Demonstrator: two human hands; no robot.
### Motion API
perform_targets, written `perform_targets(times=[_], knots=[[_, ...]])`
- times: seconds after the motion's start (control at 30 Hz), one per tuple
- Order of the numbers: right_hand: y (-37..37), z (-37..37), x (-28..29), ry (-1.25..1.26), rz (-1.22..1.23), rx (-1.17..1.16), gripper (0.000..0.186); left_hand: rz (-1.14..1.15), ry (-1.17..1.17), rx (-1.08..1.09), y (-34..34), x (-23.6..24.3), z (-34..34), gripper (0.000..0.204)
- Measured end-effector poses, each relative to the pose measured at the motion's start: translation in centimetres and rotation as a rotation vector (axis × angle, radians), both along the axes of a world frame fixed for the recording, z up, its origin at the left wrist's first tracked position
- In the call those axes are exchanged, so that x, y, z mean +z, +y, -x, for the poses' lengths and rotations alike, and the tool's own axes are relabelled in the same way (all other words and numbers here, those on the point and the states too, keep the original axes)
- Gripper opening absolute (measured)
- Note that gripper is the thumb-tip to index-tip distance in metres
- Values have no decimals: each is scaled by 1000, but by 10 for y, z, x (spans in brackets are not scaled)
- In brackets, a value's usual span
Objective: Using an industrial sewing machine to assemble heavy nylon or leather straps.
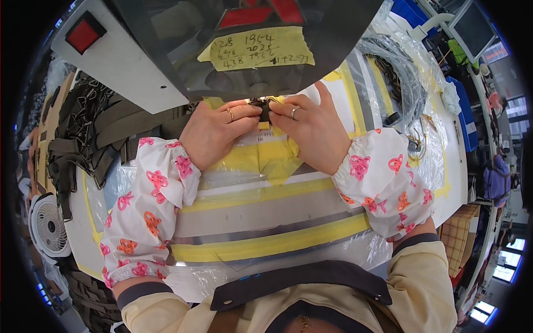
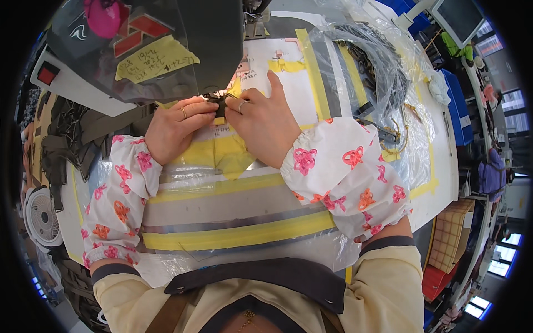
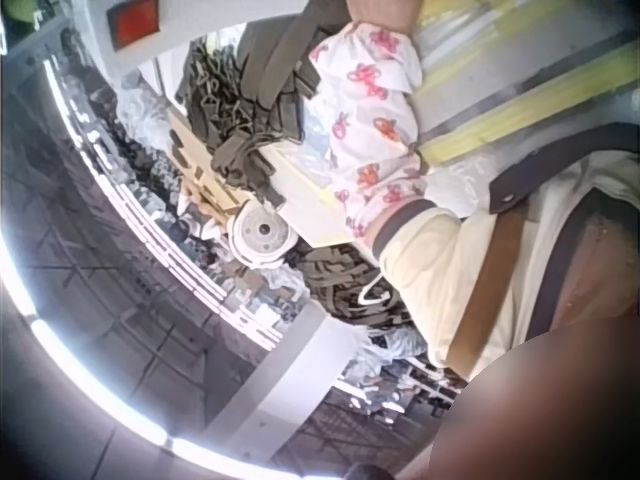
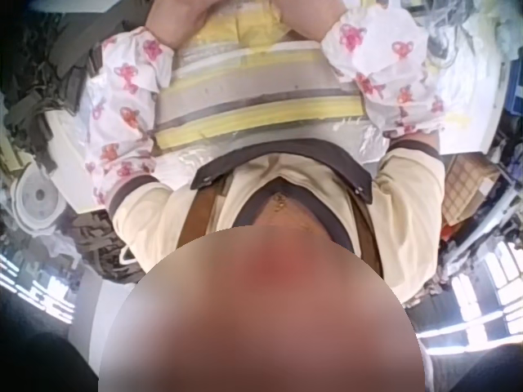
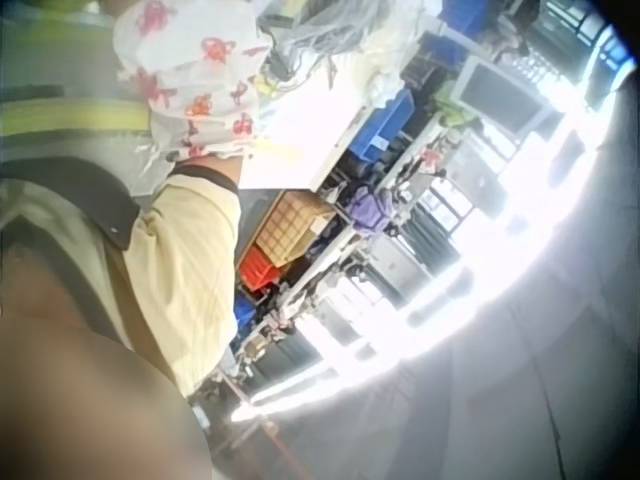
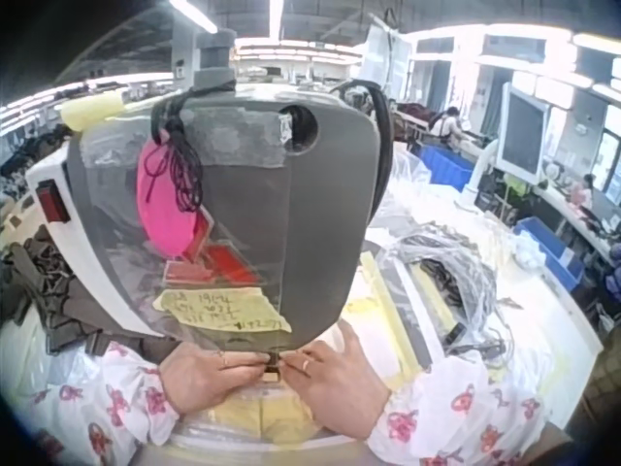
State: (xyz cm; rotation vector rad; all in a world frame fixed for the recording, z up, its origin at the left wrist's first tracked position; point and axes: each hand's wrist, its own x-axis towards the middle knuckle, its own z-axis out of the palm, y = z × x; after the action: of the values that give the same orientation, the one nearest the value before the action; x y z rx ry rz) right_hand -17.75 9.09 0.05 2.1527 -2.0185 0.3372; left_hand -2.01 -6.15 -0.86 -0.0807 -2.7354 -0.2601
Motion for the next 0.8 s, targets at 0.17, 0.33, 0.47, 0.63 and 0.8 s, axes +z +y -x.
perform_targets(times=[0.17, 0.33, 0.47, 0.63, 0.8], knots=[[-7, 10, -3, 43, 32, 14, 27, -28, 107, 25, -11, -11, 7, 19], [-17, 13, 1, 66, -33, -20, 31, -61, 181, 81, -22, -22, 8, 20], [-29, 16, 5, -17, -109, -3, 35, -36, 14, 212, -34, -27, 1, 24], [-25, 19, -3, -81, 37, 39, 38, -38, -70, 228, -23, -14, 5, 28], [-26, 20, -2, -133, -90, -6, 39, -106, -172, 299, -20, 12, -18, 26]])
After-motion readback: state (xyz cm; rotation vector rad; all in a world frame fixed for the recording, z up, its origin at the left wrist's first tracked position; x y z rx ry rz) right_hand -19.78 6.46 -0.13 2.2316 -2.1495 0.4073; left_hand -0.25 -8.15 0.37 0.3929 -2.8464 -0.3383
